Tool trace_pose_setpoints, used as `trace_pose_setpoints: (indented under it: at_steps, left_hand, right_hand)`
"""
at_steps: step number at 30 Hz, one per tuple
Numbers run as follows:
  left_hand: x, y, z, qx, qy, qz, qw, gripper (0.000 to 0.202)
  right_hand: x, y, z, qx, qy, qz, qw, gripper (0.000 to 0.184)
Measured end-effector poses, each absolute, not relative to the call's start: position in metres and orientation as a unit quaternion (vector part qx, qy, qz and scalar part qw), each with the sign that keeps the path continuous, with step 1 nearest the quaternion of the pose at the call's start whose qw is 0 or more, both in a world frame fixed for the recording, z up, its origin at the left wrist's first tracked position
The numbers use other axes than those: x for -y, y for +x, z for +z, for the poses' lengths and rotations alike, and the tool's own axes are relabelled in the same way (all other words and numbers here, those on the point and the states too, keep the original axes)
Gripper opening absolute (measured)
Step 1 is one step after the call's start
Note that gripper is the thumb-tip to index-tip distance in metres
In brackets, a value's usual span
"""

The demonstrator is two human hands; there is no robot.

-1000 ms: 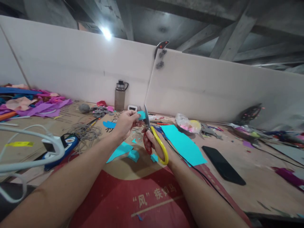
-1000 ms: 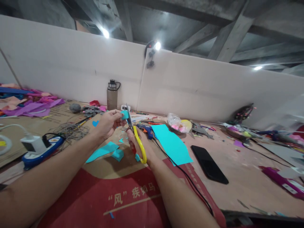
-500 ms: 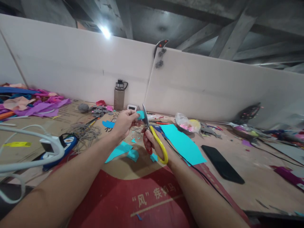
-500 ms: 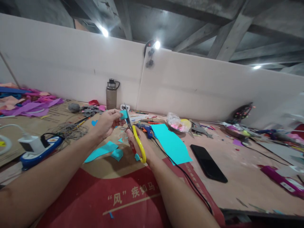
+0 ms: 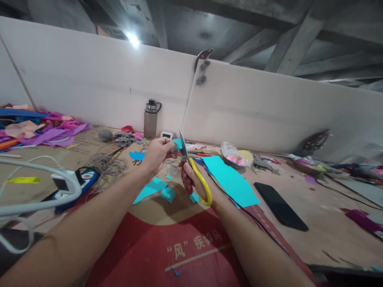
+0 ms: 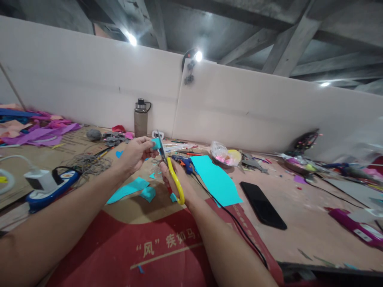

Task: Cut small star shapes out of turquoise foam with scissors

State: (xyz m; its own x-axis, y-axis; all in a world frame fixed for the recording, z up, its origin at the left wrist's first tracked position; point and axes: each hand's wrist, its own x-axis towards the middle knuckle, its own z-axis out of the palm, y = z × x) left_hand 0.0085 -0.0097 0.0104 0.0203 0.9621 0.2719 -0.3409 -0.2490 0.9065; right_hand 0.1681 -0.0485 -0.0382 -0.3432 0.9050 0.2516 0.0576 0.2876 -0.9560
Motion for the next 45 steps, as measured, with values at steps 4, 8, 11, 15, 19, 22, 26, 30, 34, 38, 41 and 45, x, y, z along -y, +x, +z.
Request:
trace_pose_setpoints:
  at_steps: [4,8,11,15,19,22,26,30,34,38,41,45]
  left_hand:
    - [0.009,0.008,0.01,-0.317,0.488,0.622,0.524,0.023]
    - [0.009,0.008,0.009,-0.306,0.489,0.626,0.524,0.022]
    - [0.01,0.008,0.01,-0.303,0.494,0.626,0.522,0.022]
    - [0.011,0.008,0.01,-0.306,0.497,0.625,0.519,0.021]
    - [0.012,0.008,0.011,-0.305,0.505,0.624,0.513,0.021]
    - [0.012,0.008,0.012,-0.306,0.509,0.621,0.512,0.023]
    - [0.012,0.008,0.012,-0.306,0.505,0.623,0.513,0.022]
    - [0.012,0.008,0.012,-0.304,0.505,0.625,0.511,0.019]
    - [0.012,0.008,0.012,-0.305,0.506,0.623,0.513,0.018]
    - [0.013,0.008,0.013,-0.308,0.503,0.622,0.515,0.022]
    - [0.013,0.008,0.013,-0.31,0.501,0.621,0.516,0.023]
    - [0.013,0.009,0.013,-0.311,0.498,0.623,0.517,0.021]
  right_hand:
    - [0.049,0.168,-0.038,0.665,-0.361,0.477,0.447,0.056]
    - [0.044,0.169,-0.045,0.668,-0.34,0.487,0.448,0.054]
    - [0.04,0.17,-0.052,0.668,-0.314,0.5,0.453,0.054]
    - [0.039,0.171,-0.055,0.659,-0.304,0.515,0.455,0.05]
    - [0.041,0.173,-0.052,0.657,-0.305,0.526,0.446,0.047]
    - [0.041,0.173,-0.052,0.653,-0.31,0.528,0.446,0.05]
    - [0.041,0.173,-0.053,0.652,-0.321,0.523,0.444,0.051]
    - [0.042,0.172,-0.051,0.653,-0.329,0.518,0.444,0.052]
    - [0.044,0.17,-0.047,0.642,-0.337,0.521,0.45,0.055]
    - [0.045,0.169,-0.046,0.637,-0.335,0.521,0.458,0.055]
    - [0.044,0.169,-0.047,0.645,-0.337,0.51,0.458,0.055]
    - [0.043,0.169,-0.048,0.633,-0.348,0.51,0.467,0.057]
